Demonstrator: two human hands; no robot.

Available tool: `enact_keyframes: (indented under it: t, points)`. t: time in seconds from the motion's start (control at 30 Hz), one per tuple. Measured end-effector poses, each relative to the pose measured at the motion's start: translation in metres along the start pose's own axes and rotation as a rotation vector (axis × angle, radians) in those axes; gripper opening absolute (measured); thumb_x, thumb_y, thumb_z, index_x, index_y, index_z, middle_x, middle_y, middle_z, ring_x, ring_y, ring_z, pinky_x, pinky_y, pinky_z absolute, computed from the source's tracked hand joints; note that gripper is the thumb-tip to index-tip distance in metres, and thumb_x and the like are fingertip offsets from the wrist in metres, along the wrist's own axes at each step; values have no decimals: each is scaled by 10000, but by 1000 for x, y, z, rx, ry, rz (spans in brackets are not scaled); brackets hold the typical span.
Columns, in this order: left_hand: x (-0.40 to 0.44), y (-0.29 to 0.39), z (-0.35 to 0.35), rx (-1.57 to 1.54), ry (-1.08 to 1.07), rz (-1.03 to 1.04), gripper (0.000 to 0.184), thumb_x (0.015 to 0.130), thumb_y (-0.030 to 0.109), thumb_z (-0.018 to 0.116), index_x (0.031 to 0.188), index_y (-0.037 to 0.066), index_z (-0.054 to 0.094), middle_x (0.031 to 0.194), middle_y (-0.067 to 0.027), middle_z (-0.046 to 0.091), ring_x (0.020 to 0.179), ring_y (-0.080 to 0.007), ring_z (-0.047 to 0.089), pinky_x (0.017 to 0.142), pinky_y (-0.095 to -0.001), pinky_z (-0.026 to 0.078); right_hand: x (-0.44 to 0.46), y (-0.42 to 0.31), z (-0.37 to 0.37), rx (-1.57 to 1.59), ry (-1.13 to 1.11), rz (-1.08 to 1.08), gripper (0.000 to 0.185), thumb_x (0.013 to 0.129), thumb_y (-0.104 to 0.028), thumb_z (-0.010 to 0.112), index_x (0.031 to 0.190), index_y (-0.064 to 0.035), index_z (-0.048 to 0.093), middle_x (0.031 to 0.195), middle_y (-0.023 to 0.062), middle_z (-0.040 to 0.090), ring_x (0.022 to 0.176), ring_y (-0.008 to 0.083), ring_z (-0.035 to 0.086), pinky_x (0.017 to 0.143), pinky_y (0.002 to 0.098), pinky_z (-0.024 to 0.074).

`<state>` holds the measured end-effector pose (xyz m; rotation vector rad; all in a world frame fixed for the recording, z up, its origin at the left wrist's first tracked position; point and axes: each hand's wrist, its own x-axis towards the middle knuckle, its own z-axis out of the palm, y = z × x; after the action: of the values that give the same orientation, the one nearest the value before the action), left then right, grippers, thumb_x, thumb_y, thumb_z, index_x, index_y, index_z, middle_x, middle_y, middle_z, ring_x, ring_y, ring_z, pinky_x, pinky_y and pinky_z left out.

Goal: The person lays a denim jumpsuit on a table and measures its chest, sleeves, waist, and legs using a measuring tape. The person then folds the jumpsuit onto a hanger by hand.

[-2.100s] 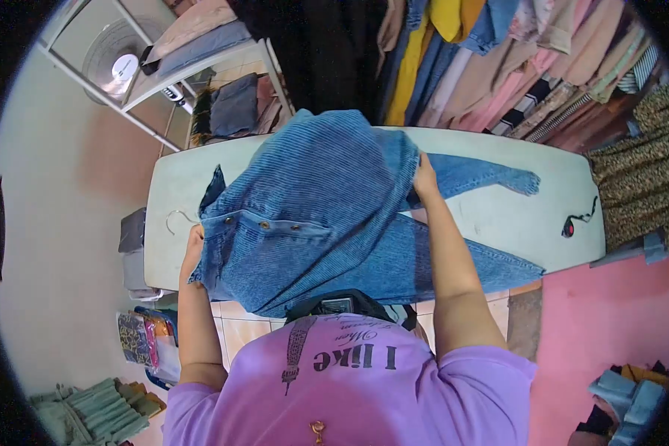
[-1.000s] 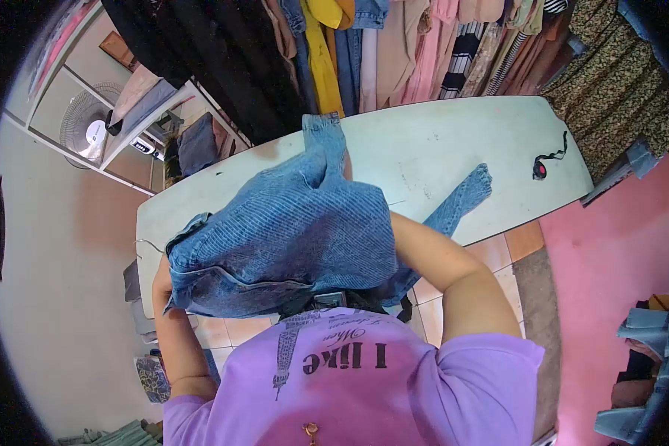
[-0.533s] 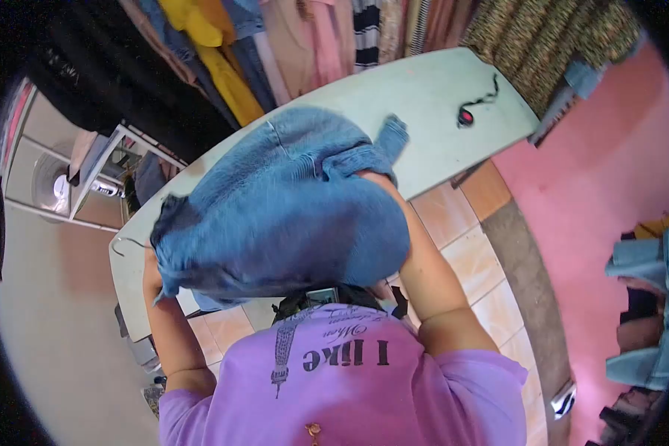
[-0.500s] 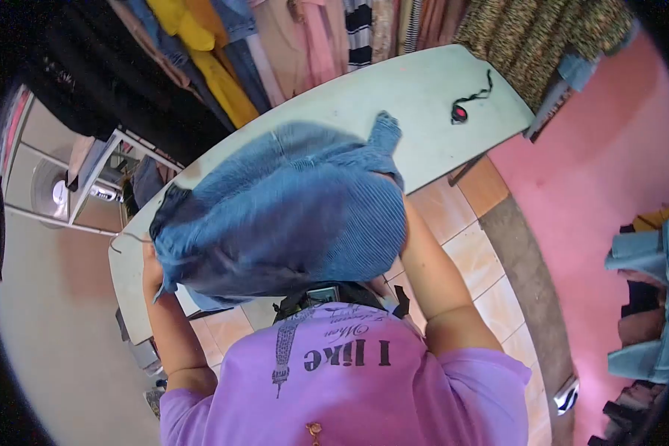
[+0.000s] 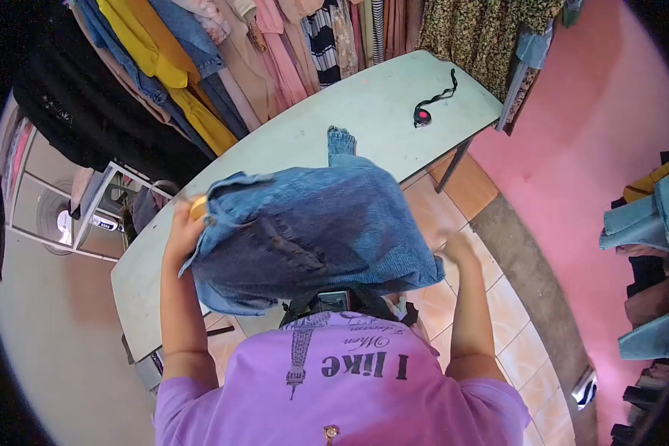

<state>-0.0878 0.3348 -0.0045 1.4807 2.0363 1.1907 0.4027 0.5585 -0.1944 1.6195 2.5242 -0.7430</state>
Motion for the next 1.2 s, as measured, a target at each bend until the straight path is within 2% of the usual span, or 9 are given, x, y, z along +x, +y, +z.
enact_keyframes:
  t: [0.1,0.33,0.57,0.63,0.83,0.9,1.0,1.1,1.2]
  points:
    - [34,59,-3,145,-158,221,317,705,172,672,959,-12,623,907,-142,624,852,-250,566,804,-339,434,15,-97,-115,628,669,-314,269,829,-120,607,1066,7,616,1023,148,649,957,221,616,818,303,468]
    - [73,99,50,-7,-577,483,201,726,113,688,816,-39,591,694,-109,585,637,-189,538,618,-296,431,19,-285,-193,524,66,-1101,331,951,-231,404,1050,10,607,1011,105,640,967,169,582,888,303,422]
    - [69,111,36,90,-508,363,321,732,283,733,882,10,654,695,-172,619,636,-280,605,606,-352,449,4,-268,-190,484,-143,-868,284,922,-265,480,986,-15,599,817,111,628,764,174,581,706,305,445]
    - [78,111,40,97,-580,535,309,734,283,735,859,10,658,671,-146,616,606,-240,585,598,-323,444,-16,-279,-208,10,-320,-602,300,837,-276,620,998,-25,581,778,102,626,734,161,585,657,295,448]
    - [82,138,80,205,-607,587,287,727,213,742,907,11,645,750,-132,643,687,-215,620,626,-317,472,-2,-277,-190,181,-571,-741,344,777,-286,657,960,3,627,750,101,626,726,163,592,671,295,458]
    - [77,140,87,-200,-368,474,252,765,188,699,942,26,622,844,-120,655,782,-221,640,707,-317,487,-6,-260,-174,741,-473,-516,320,780,-258,645,947,15,639,775,56,628,722,118,564,665,268,449]
    - [89,107,40,-396,98,430,67,888,56,523,910,19,574,865,-66,611,806,-129,592,691,-246,479,-21,-245,-198,676,-305,-357,320,796,-266,650,954,11,645,800,27,630,702,83,537,649,234,439]
    - [62,33,33,-683,-613,121,365,910,378,523,816,26,538,680,-72,592,590,-165,589,589,-265,481,-54,-215,-225,906,-62,-242,352,802,-304,666,936,21,635,775,14,613,687,62,521,630,210,429]
    - [40,-13,87,-297,-1128,-182,270,938,256,473,999,15,579,995,-83,617,906,-163,592,757,-284,489,-77,-191,-234,984,106,-187,361,802,-310,669,938,22,627,762,14,606,677,62,514,618,203,421]
